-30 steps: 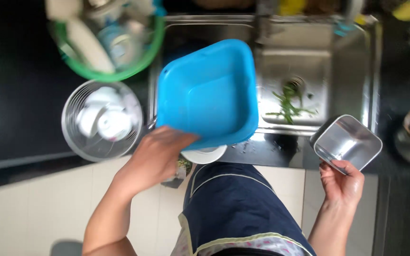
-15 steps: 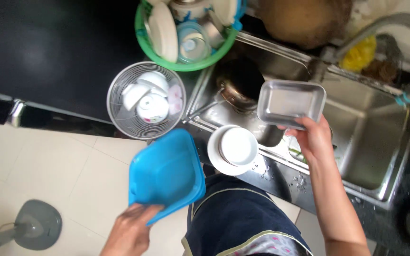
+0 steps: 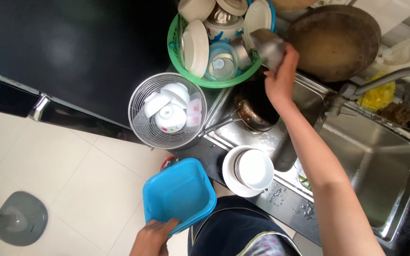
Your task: Wash and rinse various kitchen items including bowls, a pot, and chopsticks in a kitchen sink.
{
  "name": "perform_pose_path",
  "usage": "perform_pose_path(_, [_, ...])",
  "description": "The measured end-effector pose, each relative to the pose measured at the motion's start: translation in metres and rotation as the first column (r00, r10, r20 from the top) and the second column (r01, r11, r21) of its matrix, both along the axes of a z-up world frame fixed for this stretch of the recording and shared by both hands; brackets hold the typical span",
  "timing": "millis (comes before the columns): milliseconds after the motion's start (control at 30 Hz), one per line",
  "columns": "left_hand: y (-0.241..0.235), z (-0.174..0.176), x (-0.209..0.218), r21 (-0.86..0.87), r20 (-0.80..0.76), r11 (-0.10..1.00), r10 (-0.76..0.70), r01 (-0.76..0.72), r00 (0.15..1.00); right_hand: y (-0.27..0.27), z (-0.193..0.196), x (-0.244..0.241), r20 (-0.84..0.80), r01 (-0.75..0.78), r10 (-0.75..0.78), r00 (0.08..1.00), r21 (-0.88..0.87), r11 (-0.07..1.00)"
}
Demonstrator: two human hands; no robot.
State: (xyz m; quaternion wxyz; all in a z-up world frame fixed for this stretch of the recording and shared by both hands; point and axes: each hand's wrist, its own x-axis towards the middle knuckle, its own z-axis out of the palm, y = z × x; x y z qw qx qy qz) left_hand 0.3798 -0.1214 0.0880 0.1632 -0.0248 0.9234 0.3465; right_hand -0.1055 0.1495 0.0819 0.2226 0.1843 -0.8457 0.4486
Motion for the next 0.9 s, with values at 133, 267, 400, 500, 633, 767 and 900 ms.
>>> perform_pose_path(133, [-0.002, -0.011, -0.008, 0.0, 0.013, 1.0, -0.011, 0.011, 1.0, -0.02, -0.018, -0.025, -0.015, 0.032, -0.03, 0.999, 0.171, 0.985])
perform_pose_path(267, [-0.002, -0.019, -0.013, 0.0, 0.025, 0.998, -0.061, 0.061, 0.998, -0.037, -0.02, -0.035, 0.022, -0.011, 0.005, 1.0, 0.29, 0.957])
perform_pose_path(400, [0.005, -0.012, -0.023, -0.001, 0.048, 0.992, -0.126, 0.126, 0.991, -0.053, -0.021, -0.04, 0.009, -0.023, 0.021, 1.0, 0.343, 0.939])
perform_pose_path(500, [0.008, -0.015, -0.027, -0.022, 0.048, 0.988, -0.15, 0.151, 0.988, -0.065, -0.01, -0.038, 0.221, -0.07, -0.009, 0.975, 0.351, 0.934])
perform_pose_path(633, [0.007, -0.016, -0.032, -0.031, 0.016, 0.986, -0.162, 0.163, 0.987, -0.071, -0.015, -0.04, 0.199, -0.059, -0.018, 0.98, 0.372, 0.926])
perform_pose_path(767, [0.008, -0.013, -0.036, -0.041, -0.006, 0.988, -0.151, 0.151, 0.988, -0.067, -0.028, -0.058, 0.093, -0.072, 0.043, 0.995, 0.326, 0.943])
perform_pose_path(900, [0.009, -0.013, -0.036, -0.046, -0.062, 0.99, -0.135, 0.133, 0.989, -0.063, -0.025, -0.065, 0.27, -0.157, 0.067, 0.961, 0.329, 0.931])
